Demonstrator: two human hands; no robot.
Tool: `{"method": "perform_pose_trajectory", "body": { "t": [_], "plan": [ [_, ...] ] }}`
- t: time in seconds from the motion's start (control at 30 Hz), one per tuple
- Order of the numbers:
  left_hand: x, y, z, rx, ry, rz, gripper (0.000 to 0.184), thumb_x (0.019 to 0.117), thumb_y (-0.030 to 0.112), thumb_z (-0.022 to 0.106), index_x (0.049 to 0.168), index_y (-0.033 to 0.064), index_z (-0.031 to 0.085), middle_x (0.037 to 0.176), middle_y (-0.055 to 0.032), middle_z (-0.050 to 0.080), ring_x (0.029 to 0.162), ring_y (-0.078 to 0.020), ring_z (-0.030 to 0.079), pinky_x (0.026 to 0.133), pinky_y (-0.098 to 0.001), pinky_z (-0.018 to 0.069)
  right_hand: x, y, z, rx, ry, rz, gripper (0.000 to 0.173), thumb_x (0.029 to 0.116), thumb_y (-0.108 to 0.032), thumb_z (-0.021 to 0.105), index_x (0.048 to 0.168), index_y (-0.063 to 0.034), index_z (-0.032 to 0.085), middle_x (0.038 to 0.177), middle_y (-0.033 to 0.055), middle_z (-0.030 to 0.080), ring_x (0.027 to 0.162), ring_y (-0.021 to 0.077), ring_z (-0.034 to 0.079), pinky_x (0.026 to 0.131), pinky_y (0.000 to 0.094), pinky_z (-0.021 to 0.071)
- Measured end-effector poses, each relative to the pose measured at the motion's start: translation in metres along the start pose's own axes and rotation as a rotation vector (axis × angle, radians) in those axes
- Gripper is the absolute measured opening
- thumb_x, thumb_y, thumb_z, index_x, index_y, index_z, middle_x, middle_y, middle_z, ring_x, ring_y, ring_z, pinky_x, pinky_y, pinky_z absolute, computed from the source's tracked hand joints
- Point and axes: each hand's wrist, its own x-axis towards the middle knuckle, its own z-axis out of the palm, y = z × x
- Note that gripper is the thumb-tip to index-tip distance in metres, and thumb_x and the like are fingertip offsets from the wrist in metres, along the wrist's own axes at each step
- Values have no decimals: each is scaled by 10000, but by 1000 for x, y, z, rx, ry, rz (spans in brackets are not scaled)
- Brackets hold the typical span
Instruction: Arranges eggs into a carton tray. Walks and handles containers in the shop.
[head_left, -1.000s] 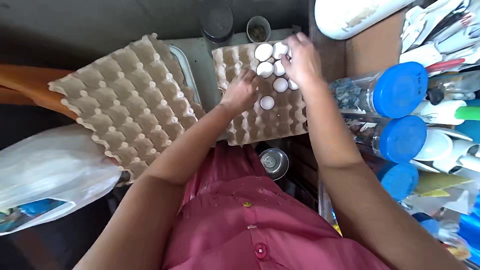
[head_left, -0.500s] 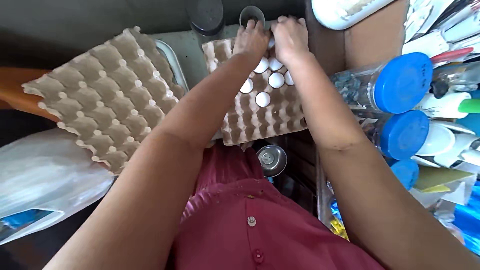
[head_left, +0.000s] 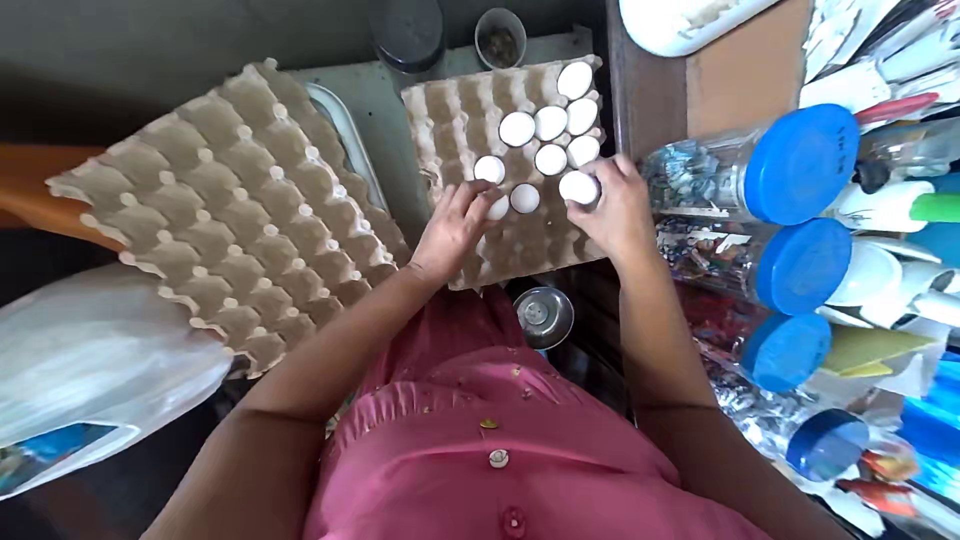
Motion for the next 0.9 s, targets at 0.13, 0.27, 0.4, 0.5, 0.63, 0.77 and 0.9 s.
{"method": "perform_pose_trajectory", "body": {
  "t": [0.13, 0.27, 0.4, 0.5, 0.63, 0.77, 0.9],
  "plan": [
    [-6, -8, 16, 100, -81, -11, 340, 1002, 85, 626, 1335, 14, 616, 1335, -225, 617, 1163, -426, 621, 1015, -488, 511, -5, 6, 22, -20, -34, 48, 480, 819, -141, 830, 1257, -24, 674, 1281, 237, 614, 1147, 394, 643, 942, 540, 553],
    [4, -7, 21, 180, -157, -7, 325, 1017, 76, 596, 1334, 9, 613, 1340, -231, 607, 1177, -444, 607, 983, -516, 520, 3, 7, 37, -36, -24, 4, 444, 848, -130, 802, 1261, -29, 674, 1267, 233, 626, 1162, 404, 635, 963, 538, 543],
    [10, -7, 27, 235, -184, -5, 314, 1024, 91, 587, 1329, 27, 628, 1332, -226, 614, 1176, -453, 606, 944, -548, 521, 11, 1, 38, -73, -119, 19, 454, 872, -121, 795, 1289, -18, 649, 1286, 231, 617, 1214, 418, 604, 1004, 554, 515],
    [9, -4, 25, 243, -178, -16, 320, 1030, 105, 575, 1338, 45, 639, 1339, -208, 623, 1171, -437, 614, 943, -550, 512, 17, -7, 14, -44, -218, 48, 432, 910, -176, 773, 1291, -11, 653, 1307, 231, 630, 1174, 414, 637, 992, 586, 515],
    [-2, -1, 19, 245, -166, -5, 358, 1022, 83, 557, 1375, 62, 616, 1384, -191, 607, 1186, -421, 616, 944, -544, 510, 58, -13, -13, -42, -22, 30, 343, 995, -175, 629, 1279, 16, 647, 1296, 237, 642, 1144, 385, 663, 990, 550, 526],
    [-9, 0, 19, 226, -220, -45, 480, 984, 30, 582, 1460, 89, 550, 1468, -193, 550, 1287, -422, 568, 1048, -569, 455, 123, -15, -6, -129, 16, 176, 470, 975, -279, 651, 1352, -2, 594, 1383, 234, 585, 1256, 381, 603, 1036, 547, 494],
    [-7, 5, 15, 143, -282, -155, 567, 973, 73, 634, 1518, 85, 478, 1529, -185, 495, 1360, -415, 511, 1123, -575, 390, 150, -21, 8, -164, -23, 318, 649, 900, -307, 739, 1438, -23, 512, 1361, 229, 612, 1245, 411, 613, 982, 605, 509]
  ]
}}
